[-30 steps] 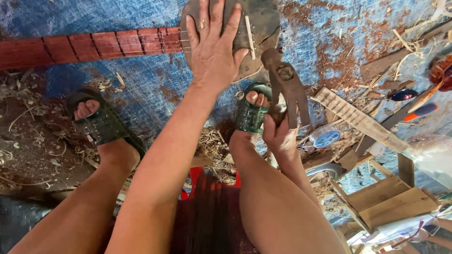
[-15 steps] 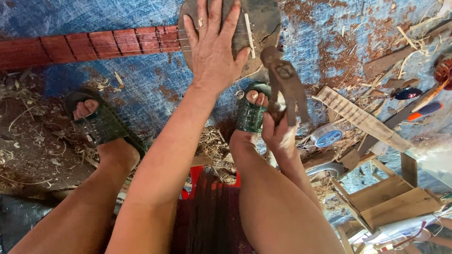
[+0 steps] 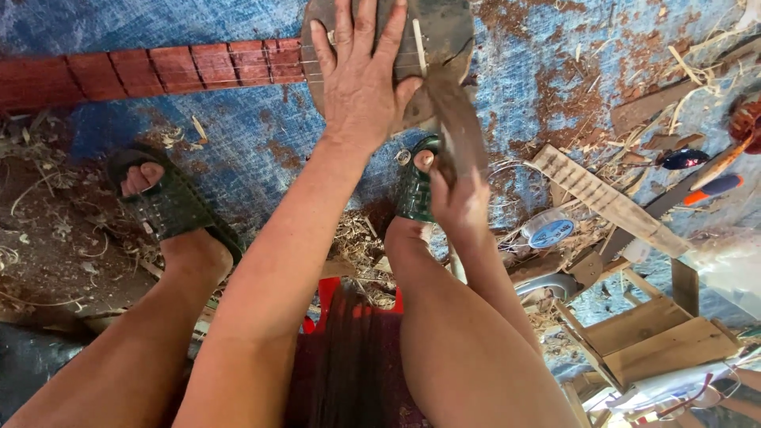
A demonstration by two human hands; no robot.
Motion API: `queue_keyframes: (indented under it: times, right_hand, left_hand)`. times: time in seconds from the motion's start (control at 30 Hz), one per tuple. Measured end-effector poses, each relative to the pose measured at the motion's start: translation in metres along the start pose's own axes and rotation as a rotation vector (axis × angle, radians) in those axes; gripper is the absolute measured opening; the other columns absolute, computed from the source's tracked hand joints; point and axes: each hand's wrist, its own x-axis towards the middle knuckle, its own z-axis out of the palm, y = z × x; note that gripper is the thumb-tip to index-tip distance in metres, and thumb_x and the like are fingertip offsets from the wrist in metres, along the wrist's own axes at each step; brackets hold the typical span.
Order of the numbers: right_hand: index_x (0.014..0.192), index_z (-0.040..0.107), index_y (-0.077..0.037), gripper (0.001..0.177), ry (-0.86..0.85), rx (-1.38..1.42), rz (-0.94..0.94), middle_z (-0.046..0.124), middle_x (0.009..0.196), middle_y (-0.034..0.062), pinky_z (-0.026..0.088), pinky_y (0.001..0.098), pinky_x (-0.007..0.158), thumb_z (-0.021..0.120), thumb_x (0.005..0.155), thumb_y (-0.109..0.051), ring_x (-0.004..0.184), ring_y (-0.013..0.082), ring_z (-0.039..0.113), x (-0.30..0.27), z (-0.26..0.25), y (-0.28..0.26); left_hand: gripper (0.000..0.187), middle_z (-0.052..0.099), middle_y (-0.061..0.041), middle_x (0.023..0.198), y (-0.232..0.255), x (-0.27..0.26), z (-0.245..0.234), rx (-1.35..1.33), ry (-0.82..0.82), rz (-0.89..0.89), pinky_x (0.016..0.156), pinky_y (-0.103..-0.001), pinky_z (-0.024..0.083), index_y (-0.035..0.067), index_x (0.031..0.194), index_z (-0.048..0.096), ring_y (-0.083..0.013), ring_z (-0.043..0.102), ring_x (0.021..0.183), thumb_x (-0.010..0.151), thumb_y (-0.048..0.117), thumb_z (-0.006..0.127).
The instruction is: Adjusting and shaping the bridge of a wooden stringed instrument using a hammer and hand tools.
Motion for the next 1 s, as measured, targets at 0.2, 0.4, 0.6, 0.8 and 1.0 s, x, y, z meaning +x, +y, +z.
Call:
queue_keyframes:
  times: [0.2, 0.4, 0.6, 0.8, 1.0]
  right_hand:
    - [0.151, 0.033, 0.006, 0.061, 0.022, 0.161, 0.117, 0.066, 0.076, 0.0122, 0.039, 0.0292, 0.047, 0.057, 0.094, 0.004, 0.054, 0.0155, 0.052, -0.007, -0.02, -0.021]
    - [0.138, 0.051, 0.009, 0.053, -0.023, 0.122, -0.148, 0.047, 0.151, 0.0266, 0.04, 0.0467, 0.121, 0.05, 0.086, 0.012, 0.144, 0.0443, 0.047, 0.038, -0.025, -0.076]
    - [0.146, 0.036, 0.006, 0.058, 0.046, 0.263, 0.093, 0.072, 0.112, 0.0221, 0.052, 0.026, 0.058, 0.055, 0.091, 0.009, 0.077, 0.0176, 0.067, -0.008, -0.02, -0.027]
    - [0.095, 0.058, 0.011, 0.01, 0.035, 0.1, -0.215, 0.052, 0.146, 0.0263, 0.038, 0.0561, 0.123, 0.054, 0.087, 0.014, 0.142, 0.0471, 0.047, 0.035, -0.027, -0.077]
    - [0.145, 0.038, 0.006, 0.057, 0.01, 0.087, 0.178, 0.065, 0.069, 0.0097, 0.04, 0.0314, 0.041, 0.06, 0.093, -0.002, 0.051, 0.0161, 0.055, -0.006, -0.017, -0.016]
  left_hand:
    - [0.094, 0.006, -0.008, 0.168, -0.002, -0.005, -0.001, 0.032, 0.074, 0.052, 0.127, -0.062, 0.003, 0.023, 0.168, 0.029, -0.0323, -0.007, 0.151, 0.103, 0.055, 0.09]
    - [0.107, -0.002, -0.013, 0.17, 0.002, -0.001, -0.011, 0.04, -0.096, 0.02, 0.125, -0.061, -0.005, 0.023, 0.169, 0.015, -0.0351, -0.01, 0.151, 0.103, 0.059, 0.091]
    - [0.101, 0.003, -0.014, 0.167, -0.002, -0.006, -0.009, 0.087, 0.018, 0.095, 0.124, -0.063, 0.002, 0.015, 0.169, 0.025, -0.0371, -0.009, 0.149, 0.1, 0.058, 0.086]
    - [0.102, 0.004, -0.016, 0.168, 0.004, -0.003, -0.018, 0.116, -0.059, 0.074, 0.124, -0.061, 0.002, 0.017, 0.168, 0.017, -0.038, -0.007, 0.149, 0.104, 0.061, 0.084]
    - [0.103, -0.003, -0.012, 0.168, 0.0, -0.004, -0.013, 0.13, -0.053, 0.075, 0.125, -0.062, 0.001, 0.018, 0.171, 0.018, -0.0373, -0.012, 0.149, 0.102, 0.062, 0.081]
